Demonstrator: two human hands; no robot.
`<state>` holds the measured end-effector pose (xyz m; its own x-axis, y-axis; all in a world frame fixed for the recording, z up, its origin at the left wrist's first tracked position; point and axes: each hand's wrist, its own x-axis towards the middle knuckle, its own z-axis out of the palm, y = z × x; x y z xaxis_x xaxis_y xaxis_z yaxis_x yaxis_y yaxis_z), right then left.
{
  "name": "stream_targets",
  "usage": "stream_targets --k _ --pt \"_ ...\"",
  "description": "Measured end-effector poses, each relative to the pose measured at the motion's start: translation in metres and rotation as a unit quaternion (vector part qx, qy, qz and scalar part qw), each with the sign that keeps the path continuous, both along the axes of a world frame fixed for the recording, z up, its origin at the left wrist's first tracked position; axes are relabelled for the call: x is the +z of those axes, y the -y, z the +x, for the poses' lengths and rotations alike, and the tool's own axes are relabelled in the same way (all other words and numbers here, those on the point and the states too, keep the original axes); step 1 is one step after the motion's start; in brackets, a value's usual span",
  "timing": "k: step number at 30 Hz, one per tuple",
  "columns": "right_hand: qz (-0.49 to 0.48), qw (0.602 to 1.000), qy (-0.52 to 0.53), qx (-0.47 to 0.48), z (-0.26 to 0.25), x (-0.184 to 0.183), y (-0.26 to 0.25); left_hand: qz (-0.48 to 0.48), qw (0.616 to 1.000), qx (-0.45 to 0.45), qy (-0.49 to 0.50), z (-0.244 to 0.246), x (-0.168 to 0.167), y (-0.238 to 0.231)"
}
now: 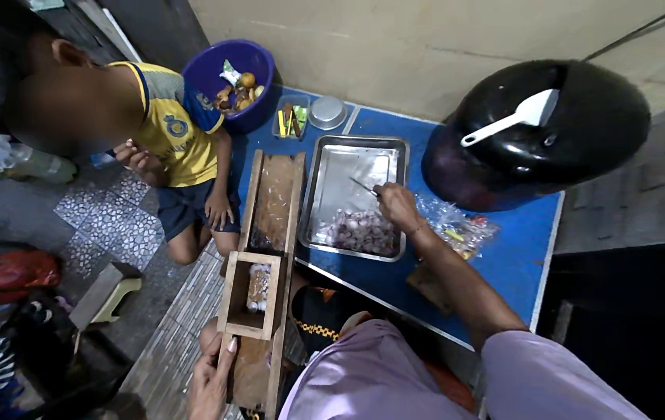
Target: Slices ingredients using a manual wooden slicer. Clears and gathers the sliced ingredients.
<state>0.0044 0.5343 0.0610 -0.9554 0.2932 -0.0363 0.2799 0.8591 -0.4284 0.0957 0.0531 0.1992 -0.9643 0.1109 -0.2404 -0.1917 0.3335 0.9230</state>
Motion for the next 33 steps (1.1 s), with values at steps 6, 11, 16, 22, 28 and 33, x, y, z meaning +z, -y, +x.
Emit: stream_targets --k 6,11,16,22,28,33 --pt "-0.056 0.957 0.198 -0.203 -0.006 0.002 0.027 -0.002 1.0 -0.012 -0.018 0.002 0.003 -0.002" --pt "-0.055 0.942 0.264 -0.2 0.0 -0.001 0.04 -0.007 1.0 -0.015 -0.005 0.002 0.002 0.0" --pt "-0.053 0.962 0.244 -0.111 0.025 -0.009 0.044 -0.031 0.999 -0.024 -0.007 0.002 0.0 0.0" --pt "-0.045 0.979 0.16 -0.119 0.041 0.016 0.039 -0.001 1.0 -0.028 -0.008 0.001 -0.001 0.0" --pt "-0.049 0.955 0.234 -0.173 0.018 0.005 0.033 0.002 1.0 -0.024 -0.011 0.001 -0.003 0.001" --pt "-0.058 0.965 0.237 -0.1 0.027 0.0 0.052 0.012 1.0 -0.011 -0.007 0.002 -0.003 0.003"
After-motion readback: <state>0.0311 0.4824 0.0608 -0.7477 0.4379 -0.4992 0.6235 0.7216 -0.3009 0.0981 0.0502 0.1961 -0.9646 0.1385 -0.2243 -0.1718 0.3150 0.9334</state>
